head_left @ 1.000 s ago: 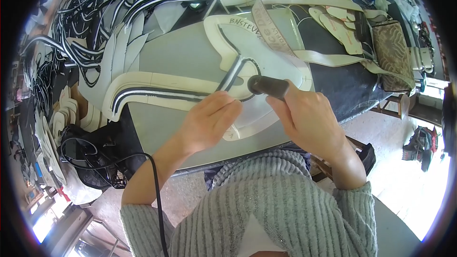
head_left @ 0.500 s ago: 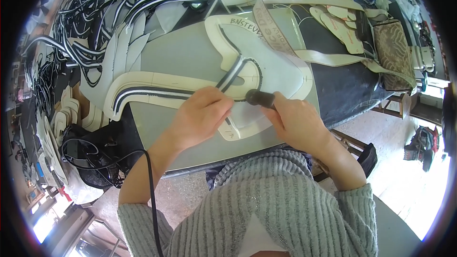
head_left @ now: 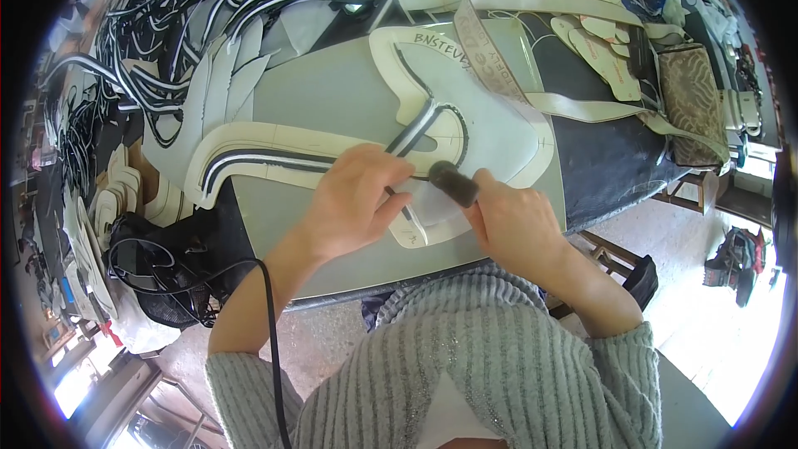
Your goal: The recorder uses a small hammer to press and flatten various shoe upper components on a workbench in a factory.
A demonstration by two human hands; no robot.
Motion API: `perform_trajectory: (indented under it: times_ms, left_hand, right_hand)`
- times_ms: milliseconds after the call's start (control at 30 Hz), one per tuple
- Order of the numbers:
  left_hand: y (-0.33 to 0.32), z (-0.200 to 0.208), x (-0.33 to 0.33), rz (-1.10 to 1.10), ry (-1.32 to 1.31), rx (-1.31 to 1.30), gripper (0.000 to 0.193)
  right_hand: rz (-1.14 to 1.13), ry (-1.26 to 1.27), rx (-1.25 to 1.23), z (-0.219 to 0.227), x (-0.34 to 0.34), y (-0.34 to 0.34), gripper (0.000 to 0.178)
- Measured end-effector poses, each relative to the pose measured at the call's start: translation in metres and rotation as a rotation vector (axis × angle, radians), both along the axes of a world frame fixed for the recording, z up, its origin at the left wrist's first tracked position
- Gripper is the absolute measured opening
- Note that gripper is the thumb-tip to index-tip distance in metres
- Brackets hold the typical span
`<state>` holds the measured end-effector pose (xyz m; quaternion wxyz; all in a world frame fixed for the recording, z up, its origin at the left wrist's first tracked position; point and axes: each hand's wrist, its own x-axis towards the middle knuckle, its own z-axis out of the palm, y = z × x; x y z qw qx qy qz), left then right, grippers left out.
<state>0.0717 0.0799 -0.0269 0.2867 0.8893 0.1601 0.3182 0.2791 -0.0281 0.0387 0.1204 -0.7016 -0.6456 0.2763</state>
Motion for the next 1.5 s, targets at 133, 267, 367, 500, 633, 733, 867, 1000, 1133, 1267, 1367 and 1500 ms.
perform_trajectory:
  times_ms: [133, 267, 367, 500, 633, 733, 867, 1000, 1133, 1267, 1367, 1500]
  left_hand:
    - [0.002, 0.002, -0.002, 0.004, -0.018, 0.058, 0.041]
    - [-0.002, -0.007, -0.011, 0.004, 0.018, 0.146, 0.030]
    - [0.001, -0.004, -0.008, -0.017, 0.010, 0.100, 0.031]
    - [0.010, 0.001, -0.006, 0.017, 0.041, 0.015, 0.042]
    - [0.013, -0.005, -0.013, -0.091, 0.085, 0.271, 0.052]
    - [0.013, -0.007, -0.014, -0.098, 0.083, 0.281, 0.044]
    - [0.012, -0.013, -0.010, -0.041, -0.022, 0.240, 0.037]
    - [0.006, -0.011, -0.013, -0.006, -0.035, 0.173, 0.037]
    - [0.010, -0.009, -0.011, 0.014, -0.023, 0.166, 0.044]
    - [0.001, -0.003, -0.015, 0.059, 0.081, 0.035, 0.055]
    - [-0.019, -0.005, -0.005, 0.172, 0.130, -0.127, 0.052]
    - [-0.045, 0.004, 0.029, 0.259, 0.049, -0.237, 0.050]
  right_hand:
    - [0.009, -0.107, -0.099, -0.001, 0.001, 0.000, 0.022]
    - [0.016, -0.047, -0.070, 0.008, 0.004, 0.012, 0.021]
    - [0.024, 0.046, 0.222, 0.008, -0.002, 0.013, 0.019]
    - [0.009, 0.039, 0.002, -0.005, 0.002, 0.007, 0.019]
    - [-0.008, -0.010, -0.105, -0.005, 0.003, 0.006, 0.020]
    - [0.040, -0.047, -0.111, 0.003, 0.006, 0.013, 0.020]
    - [0.106, -0.028, 0.181, 0.006, -0.006, 0.013, 0.029]
    - [0.136, -0.063, -0.009, 0.008, -0.005, 0.020, 0.033]
    - [0.137, -0.085, -0.054, -0.011, -0.003, 0.014, 0.034]
    - [0.116, -0.139, 0.029, -0.006, 0.016, 0.013, 0.034]
    - [-0.041, -0.027, 0.053, -0.002, 0.023, 0.007, 0.033]
    - [-0.093, -0.030, 0.055, -0.011, 0.020, -0.006, 0.031]
